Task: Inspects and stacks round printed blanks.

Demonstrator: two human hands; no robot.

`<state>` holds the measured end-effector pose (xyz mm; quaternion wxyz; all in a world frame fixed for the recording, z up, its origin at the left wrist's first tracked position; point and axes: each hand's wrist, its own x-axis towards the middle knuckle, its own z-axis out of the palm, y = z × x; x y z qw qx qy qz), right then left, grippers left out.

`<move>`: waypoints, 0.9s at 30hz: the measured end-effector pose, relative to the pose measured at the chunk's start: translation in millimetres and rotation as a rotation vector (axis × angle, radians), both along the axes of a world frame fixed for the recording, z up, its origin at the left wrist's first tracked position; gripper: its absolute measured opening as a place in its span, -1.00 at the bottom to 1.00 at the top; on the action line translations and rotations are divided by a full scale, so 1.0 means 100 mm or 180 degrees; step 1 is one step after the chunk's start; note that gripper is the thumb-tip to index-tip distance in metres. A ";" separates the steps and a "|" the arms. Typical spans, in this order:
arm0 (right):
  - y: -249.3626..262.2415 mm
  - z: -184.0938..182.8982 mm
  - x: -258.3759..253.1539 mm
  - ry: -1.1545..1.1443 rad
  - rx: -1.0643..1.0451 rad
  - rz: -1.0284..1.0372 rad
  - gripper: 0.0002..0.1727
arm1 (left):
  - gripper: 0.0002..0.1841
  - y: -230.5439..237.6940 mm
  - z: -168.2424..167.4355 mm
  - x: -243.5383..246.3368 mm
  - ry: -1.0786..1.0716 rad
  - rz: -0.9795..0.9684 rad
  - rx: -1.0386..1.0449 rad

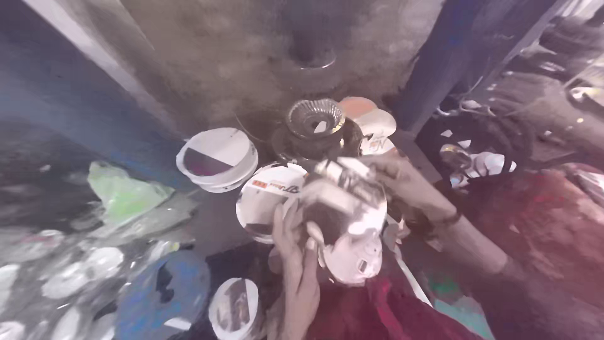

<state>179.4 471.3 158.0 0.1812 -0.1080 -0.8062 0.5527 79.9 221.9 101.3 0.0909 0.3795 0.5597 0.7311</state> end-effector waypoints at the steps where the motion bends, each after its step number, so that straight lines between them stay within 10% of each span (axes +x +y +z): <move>1: 0.18 0.01 -0.13 0.0029 -0.0027 -0.0220 -0.66 | -0.14 -0.01 0.00 -0.02 -0.0147 -0.0012 -0.0015; 13: 1.05 0.27 -1.49 -0.0518 0.0214 -0.1019 -0.73 | -0.42 -0.41 -0.23 -0.08 -0.0690 0.0169 -0.0271; 24: 0.82 0.30 -1.00 0.0328 0.1201 -0.1653 -0.66 | -0.43 -0.50 -0.33 -0.07 -0.0705 0.0105 -0.0413; 27: 0.17 0.15 -0.38 0.0315 0.1457 -0.0920 -0.74 | -0.54 -0.55 -0.41 -0.06 -0.0773 -0.0026 -0.0496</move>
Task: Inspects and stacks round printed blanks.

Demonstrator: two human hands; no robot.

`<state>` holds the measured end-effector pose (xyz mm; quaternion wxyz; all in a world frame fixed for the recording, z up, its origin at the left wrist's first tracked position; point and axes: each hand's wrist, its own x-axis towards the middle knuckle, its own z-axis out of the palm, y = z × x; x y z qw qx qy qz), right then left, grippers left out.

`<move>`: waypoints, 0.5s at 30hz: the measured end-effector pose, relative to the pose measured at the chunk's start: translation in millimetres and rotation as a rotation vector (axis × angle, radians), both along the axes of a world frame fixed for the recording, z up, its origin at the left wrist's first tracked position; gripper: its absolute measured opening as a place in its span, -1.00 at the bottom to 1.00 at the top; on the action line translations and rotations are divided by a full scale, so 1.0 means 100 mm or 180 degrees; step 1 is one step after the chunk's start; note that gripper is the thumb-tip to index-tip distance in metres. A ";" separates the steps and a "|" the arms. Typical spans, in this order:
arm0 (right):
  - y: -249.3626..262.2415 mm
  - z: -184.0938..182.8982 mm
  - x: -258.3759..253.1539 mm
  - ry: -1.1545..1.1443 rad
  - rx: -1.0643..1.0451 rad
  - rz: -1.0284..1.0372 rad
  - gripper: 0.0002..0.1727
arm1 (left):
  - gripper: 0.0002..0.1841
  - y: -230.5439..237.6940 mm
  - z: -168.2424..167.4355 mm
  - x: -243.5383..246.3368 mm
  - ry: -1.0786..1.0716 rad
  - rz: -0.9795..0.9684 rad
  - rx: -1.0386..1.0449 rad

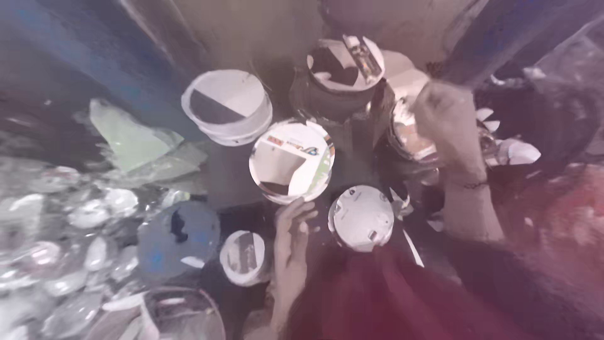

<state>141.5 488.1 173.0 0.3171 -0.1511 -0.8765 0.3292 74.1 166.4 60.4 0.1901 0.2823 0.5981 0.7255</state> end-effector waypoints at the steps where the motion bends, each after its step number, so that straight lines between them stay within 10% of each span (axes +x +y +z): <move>1: -0.26 -0.12 0.22 -0.0343 -0.0107 0.0446 -0.74 | -0.58 -0.01 -0.02 0.01 -0.0060 -0.0099 -0.0067; 4: -0.80 -0.63 0.59 -0.1788 -0.0583 0.1178 -0.79 | -0.62 0.00 -0.08 0.05 -0.0214 -0.0504 -0.0327; 9: -0.92 -1.66 0.76 -0.2273 0.0316 -0.0392 -0.12 | -0.62 0.04 -0.20 0.10 0.0004 -0.0772 -0.0863; 15: -1.02 -1.59 0.82 -0.0069 -0.0349 -0.0407 -0.89 | -0.34 0.10 -0.30 0.13 0.0312 -0.0262 -0.1188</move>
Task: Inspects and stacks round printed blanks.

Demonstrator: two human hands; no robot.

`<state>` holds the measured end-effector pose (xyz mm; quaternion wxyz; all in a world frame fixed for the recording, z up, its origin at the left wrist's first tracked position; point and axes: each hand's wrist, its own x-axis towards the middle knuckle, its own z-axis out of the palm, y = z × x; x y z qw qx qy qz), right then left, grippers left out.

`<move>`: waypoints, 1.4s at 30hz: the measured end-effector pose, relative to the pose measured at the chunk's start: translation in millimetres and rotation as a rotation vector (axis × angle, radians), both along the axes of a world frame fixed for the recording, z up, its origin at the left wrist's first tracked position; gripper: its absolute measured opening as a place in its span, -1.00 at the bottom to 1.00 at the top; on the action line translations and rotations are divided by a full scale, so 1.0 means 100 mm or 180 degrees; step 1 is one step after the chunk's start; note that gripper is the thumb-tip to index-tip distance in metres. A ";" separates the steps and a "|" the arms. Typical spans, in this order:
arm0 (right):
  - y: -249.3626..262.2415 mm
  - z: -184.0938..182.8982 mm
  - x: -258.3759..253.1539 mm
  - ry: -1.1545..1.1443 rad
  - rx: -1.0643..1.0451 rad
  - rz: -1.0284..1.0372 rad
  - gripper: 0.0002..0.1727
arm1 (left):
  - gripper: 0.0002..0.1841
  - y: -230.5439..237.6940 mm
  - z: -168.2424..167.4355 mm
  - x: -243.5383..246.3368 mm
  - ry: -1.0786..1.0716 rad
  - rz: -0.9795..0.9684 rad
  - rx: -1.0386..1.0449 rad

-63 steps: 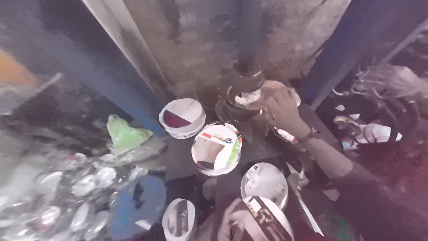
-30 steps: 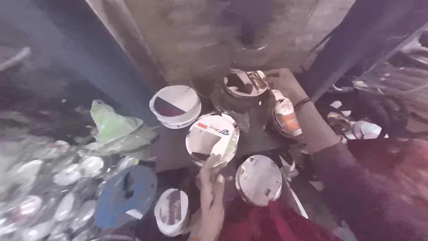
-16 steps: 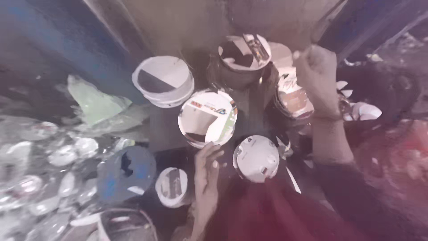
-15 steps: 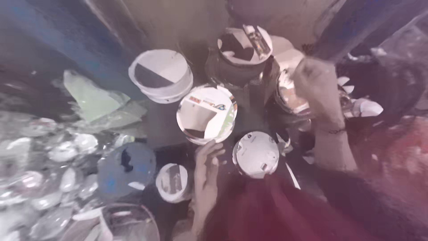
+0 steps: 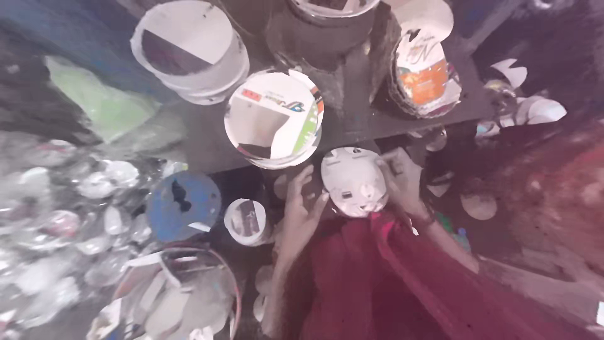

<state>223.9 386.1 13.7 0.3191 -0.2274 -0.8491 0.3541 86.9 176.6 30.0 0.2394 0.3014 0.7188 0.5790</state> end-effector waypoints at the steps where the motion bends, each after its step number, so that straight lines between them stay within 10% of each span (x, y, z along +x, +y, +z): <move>1: -0.07 0.06 0.01 0.0153 -0.0386 0.0267 -0.90 | -0.31 0.00 -0.02 0.00 -0.0015 0.0008 -0.0001; 5: -0.10 -0.05 -0.06 -0.0337 0.0373 0.0377 -0.69 | -0.77 0.03 -0.11 0.03 -0.0144 0.0366 0.0378; 9: 0.15 -0.23 -0.13 -0.1628 0.0776 0.0159 -0.28 | -0.78 -0.10 -0.15 -0.01 0.0271 0.0812 -0.0062; 13: 0.09 -0.04 -0.08 -0.0283 0.0221 0.0156 -0.84 | -0.72 -0.17 -0.15 -0.04 -0.0133 0.0986 0.0355; 18: -0.14 0.25 -0.14 -0.0600 -0.1335 0.1156 -0.70 | -0.70 -0.12 -0.13 0.01 -0.0200 0.0279 0.0677; 25: -0.11 0.82 -0.83 -0.0207 0.0448 0.1126 -0.85 | -0.61 -0.23 -0.21 0.18 -0.0780 -0.1196 0.0813; 30: -0.41 0.90 -1.39 -0.0732 0.1494 0.1642 -0.26 | -0.53 -0.34 -0.12 0.19 -0.0949 -0.0500 0.0876; 34: -0.44 0.90 -1.34 -0.0213 0.1698 0.1793 -0.82 | -0.59 -0.57 -0.16 -0.03 -0.0886 0.0518 0.1192; 42: -0.18 1.06 -1.41 -0.0491 0.0908 0.2278 -0.90 | -0.35 -0.66 0.17 -0.29 -0.1269 0.0873 0.1362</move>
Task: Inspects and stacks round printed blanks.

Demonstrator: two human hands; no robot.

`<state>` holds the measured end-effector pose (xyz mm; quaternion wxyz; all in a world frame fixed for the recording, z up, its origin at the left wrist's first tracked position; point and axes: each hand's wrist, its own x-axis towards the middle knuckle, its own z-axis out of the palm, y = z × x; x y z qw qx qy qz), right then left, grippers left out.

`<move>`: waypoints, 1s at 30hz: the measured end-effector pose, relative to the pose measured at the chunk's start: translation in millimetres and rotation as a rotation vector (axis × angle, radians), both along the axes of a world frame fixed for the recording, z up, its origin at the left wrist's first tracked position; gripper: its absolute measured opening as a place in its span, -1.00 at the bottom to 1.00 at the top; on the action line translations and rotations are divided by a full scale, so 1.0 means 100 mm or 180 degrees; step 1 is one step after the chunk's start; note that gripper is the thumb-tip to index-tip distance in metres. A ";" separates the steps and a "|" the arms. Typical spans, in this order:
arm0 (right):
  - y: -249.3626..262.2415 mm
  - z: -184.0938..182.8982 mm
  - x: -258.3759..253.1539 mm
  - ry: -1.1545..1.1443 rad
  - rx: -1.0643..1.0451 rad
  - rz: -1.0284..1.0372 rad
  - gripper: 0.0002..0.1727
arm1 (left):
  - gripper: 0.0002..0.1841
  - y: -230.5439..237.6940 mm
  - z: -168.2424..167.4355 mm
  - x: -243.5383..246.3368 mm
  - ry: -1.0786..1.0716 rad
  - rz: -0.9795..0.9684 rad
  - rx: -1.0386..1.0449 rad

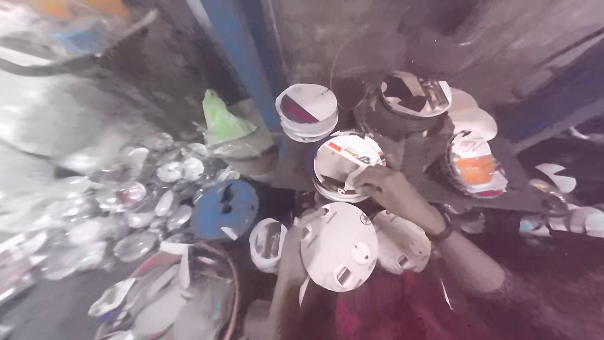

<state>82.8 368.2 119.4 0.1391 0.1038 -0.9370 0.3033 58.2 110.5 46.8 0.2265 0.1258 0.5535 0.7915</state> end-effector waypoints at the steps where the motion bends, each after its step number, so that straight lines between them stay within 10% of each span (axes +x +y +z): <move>1: -0.01 0.01 0.00 0.0042 0.0044 -0.0026 -0.91 | -0.29 0.01 0.02 -0.02 0.0048 -0.0075 0.0016; 9: 0.06 0.07 -0.09 0.0079 0.0559 0.0435 -0.82 | -0.25 0.04 0.04 -0.04 -0.0003 -0.0234 0.0187; 13: -0.03 0.08 0.06 0.1243 0.0924 0.0227 -0.82 | -0.26 0.02 0.06 -0.02 -0.0032 -0.0085 0.0057; 18: -0.53 0.04 0.59 0.0585 0.0585 0.1994 -0.82 | -0.67 0.08 0.17 0.02 -0.0511 0.0749 -0.0212; 24: 0.08 -0.07 0.07 0.0379 0.1025 0.0045 -0.39 | -0.69 -0.01 0.03 0.02 0.0388 0.0563 -0.0515; 30: 0.18 -0.07 0.05 0.0173 0.0449 0.0400 -0.78 | -0.63 -0.09 -0.07 -0.02 0.0903 0.0494 -0.0490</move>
